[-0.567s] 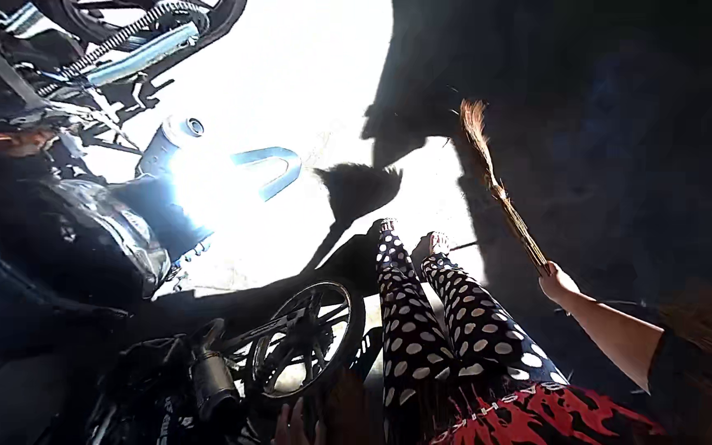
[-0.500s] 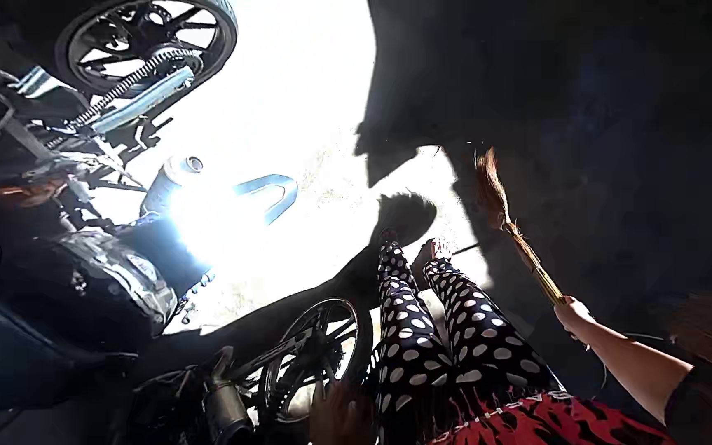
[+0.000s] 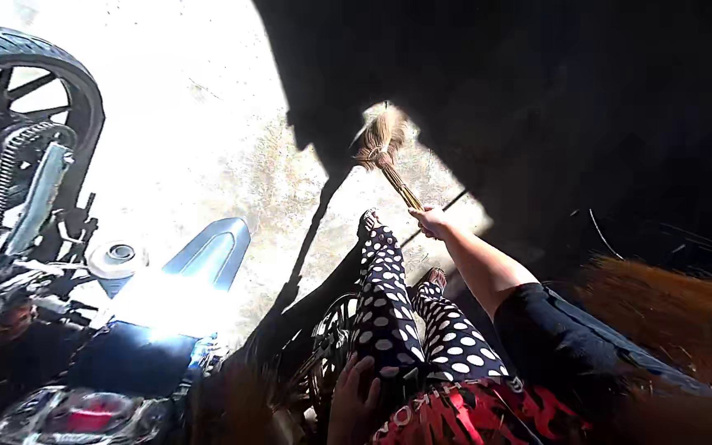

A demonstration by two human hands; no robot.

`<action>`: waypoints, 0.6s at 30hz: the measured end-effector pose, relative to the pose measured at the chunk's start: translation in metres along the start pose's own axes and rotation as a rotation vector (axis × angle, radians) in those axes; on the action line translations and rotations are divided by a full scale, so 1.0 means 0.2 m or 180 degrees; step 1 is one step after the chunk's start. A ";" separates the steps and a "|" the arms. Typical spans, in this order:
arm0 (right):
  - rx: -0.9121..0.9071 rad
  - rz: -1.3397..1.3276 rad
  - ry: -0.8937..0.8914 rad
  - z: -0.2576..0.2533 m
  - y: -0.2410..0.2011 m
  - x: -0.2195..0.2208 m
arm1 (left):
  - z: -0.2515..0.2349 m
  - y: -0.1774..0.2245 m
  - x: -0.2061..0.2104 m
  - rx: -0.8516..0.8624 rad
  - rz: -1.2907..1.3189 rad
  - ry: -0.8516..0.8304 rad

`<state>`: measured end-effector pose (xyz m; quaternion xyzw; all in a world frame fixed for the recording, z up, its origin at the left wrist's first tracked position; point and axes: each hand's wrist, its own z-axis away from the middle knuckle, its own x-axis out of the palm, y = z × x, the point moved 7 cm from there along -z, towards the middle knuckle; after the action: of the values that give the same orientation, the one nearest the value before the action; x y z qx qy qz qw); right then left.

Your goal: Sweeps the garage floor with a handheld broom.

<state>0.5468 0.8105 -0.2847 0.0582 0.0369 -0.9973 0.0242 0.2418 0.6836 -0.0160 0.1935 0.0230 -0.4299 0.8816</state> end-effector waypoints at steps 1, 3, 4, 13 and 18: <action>-0.0274 0.0044 0.0042 -0.03 -0.14 0.00 | -0.02 0.02 -0.01 -0.0056 -0.0076 -0.0033; -0.0695 0.0027 0.0199 -0.04 -0.28 -0.06 | -0.06 0.00 -0.02 -0.0016 -0.0359 -0.0016; -0.0787 -0.0057 0.0331 -0.02 -0.25 -0.11 | -0.08 -0.02 -0.02 0.0155 -0.0532 0.0101; 0.1107 -0.1452 0.1826 0.31 0.98 -1.13 | -0.08 0.22 -0.04 0.0258 -0.0666 0.0357; 0.1088 -0.1156 0.1154 0.14 0.82 -1.28 | -0.08 0.31 0.04 0.0213 -0.1004 0.0245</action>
<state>0.8069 0.6563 -0.2388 0.2308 -0.1178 -0.9505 -0.1716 0.2959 0.7174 -0.0132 0.2330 0.0725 -0.5557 0.7947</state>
